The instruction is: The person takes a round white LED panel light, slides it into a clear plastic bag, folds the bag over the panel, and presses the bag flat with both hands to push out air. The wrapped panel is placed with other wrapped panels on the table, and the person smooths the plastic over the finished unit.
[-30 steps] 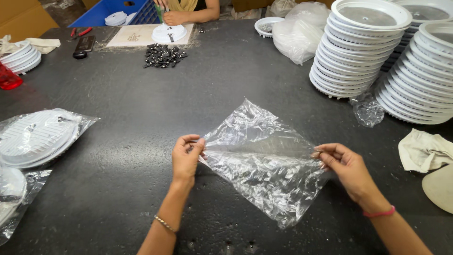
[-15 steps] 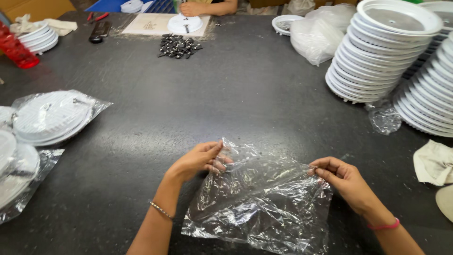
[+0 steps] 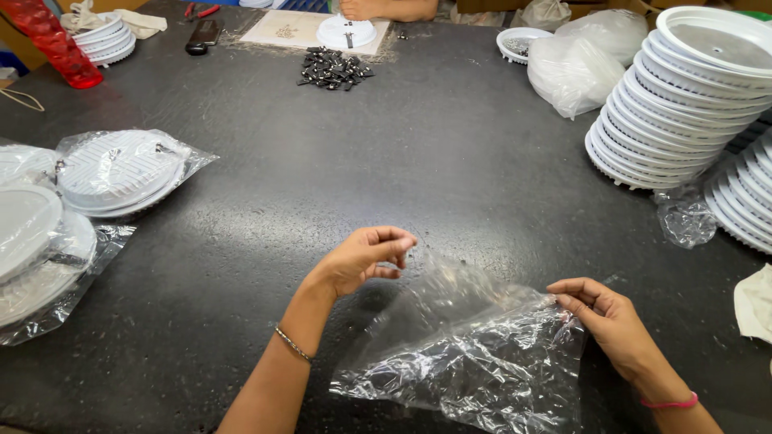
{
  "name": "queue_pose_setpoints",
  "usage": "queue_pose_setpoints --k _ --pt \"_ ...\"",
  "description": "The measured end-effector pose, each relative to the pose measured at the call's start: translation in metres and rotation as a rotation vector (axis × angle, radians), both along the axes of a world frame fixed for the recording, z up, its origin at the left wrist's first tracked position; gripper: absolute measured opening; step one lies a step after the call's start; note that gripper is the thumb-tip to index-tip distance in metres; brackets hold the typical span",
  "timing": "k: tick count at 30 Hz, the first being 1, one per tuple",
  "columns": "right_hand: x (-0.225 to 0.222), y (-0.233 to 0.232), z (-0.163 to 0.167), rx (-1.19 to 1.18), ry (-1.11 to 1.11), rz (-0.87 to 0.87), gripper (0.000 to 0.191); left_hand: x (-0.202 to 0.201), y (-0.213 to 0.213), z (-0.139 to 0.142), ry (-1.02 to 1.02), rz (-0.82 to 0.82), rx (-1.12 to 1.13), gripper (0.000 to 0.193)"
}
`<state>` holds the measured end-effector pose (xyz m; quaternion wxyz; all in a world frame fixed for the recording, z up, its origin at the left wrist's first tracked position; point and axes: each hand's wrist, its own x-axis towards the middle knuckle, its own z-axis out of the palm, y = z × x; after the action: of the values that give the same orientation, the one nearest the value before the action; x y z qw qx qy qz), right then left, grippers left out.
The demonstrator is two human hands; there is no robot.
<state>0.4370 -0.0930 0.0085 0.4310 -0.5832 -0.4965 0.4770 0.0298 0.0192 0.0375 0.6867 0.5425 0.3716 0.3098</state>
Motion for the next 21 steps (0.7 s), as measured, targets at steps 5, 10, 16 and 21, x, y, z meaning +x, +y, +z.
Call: queue_pose_setpoints --k 5,10,16,21 --pt "0.001 0.001 0.0 -0.009 0.014 -0.026 0.027 -0.002 -0.004 0.017 -0.203 -0.028 -0.178 0.077" --pt "0.0 0.001 0.001 -0.012 0.014 -0.054 0.028 0.008 -0.031 0.04 -0.063 -0.504 0.218 0.109" --pt "0.003 0.002 0.003 -0.017 0.045 -0.142 0.029 0.034 -0.071 0.051 0.17 -0.733 0.692 0.124" --pt "0.012 0.007 -0.006 -0.021 0.099 -0.214 0.029 0.064 -0.093 0.044 0.319 -0.558 0.827 0.074"
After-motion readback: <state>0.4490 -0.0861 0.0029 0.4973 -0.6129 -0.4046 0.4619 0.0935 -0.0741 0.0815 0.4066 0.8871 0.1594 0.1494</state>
